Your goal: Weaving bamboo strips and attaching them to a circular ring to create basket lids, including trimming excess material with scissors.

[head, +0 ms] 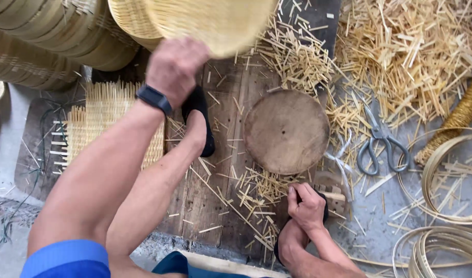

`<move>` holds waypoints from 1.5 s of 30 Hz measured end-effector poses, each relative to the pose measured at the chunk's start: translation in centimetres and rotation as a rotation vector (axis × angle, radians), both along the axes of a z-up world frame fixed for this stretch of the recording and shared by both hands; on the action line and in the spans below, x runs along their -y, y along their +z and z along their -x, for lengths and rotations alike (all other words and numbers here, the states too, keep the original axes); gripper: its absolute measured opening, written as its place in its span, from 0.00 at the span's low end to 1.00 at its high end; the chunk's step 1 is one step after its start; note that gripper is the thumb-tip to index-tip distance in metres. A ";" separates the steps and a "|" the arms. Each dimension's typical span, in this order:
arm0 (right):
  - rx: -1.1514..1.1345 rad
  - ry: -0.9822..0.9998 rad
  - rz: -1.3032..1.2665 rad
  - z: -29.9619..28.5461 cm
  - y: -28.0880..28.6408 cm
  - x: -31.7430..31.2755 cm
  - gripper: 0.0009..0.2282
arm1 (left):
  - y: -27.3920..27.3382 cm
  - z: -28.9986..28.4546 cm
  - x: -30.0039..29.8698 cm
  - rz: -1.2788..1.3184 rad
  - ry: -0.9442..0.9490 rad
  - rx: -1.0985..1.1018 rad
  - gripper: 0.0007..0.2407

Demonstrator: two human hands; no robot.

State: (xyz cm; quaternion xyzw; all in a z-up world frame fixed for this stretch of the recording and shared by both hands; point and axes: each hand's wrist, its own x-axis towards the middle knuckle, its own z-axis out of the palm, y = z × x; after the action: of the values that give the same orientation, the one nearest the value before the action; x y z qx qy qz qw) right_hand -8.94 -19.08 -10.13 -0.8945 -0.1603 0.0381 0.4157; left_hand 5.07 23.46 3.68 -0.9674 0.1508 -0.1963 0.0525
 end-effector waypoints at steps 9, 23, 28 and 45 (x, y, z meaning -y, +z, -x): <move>-0.001 0.004 0.045 -0.1 0.0 -0.2 0.03 | -3.7 -2.5 -7.9 0.091 0.405 -0.067 0.13; -0.071 -0.037 -0.074 0.2 -1.4 1.8 0.02 | -5.6 -1.9 -6.8 -0.105 0.306 -0.186 0.07; -0.318 -0.296 -0.269 -1.0 -2.6 4.2 0.06 | -1.1 3.0 1.2 -0.056 0.005 -0.122 0.15; -0.166 -0.023 0.218 1.0 -0.4 2.8 0.03 | -18.7 25.6 -7.5 0.354 1.155 -0.693 0.46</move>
State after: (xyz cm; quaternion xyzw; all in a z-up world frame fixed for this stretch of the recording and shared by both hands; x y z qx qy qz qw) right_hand -9.99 -21.87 -10.55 -0.9298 -0.1100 0.1242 0.3285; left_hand -20.51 30.98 -15.05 -0.8937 -0.4141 0.1614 -0.0613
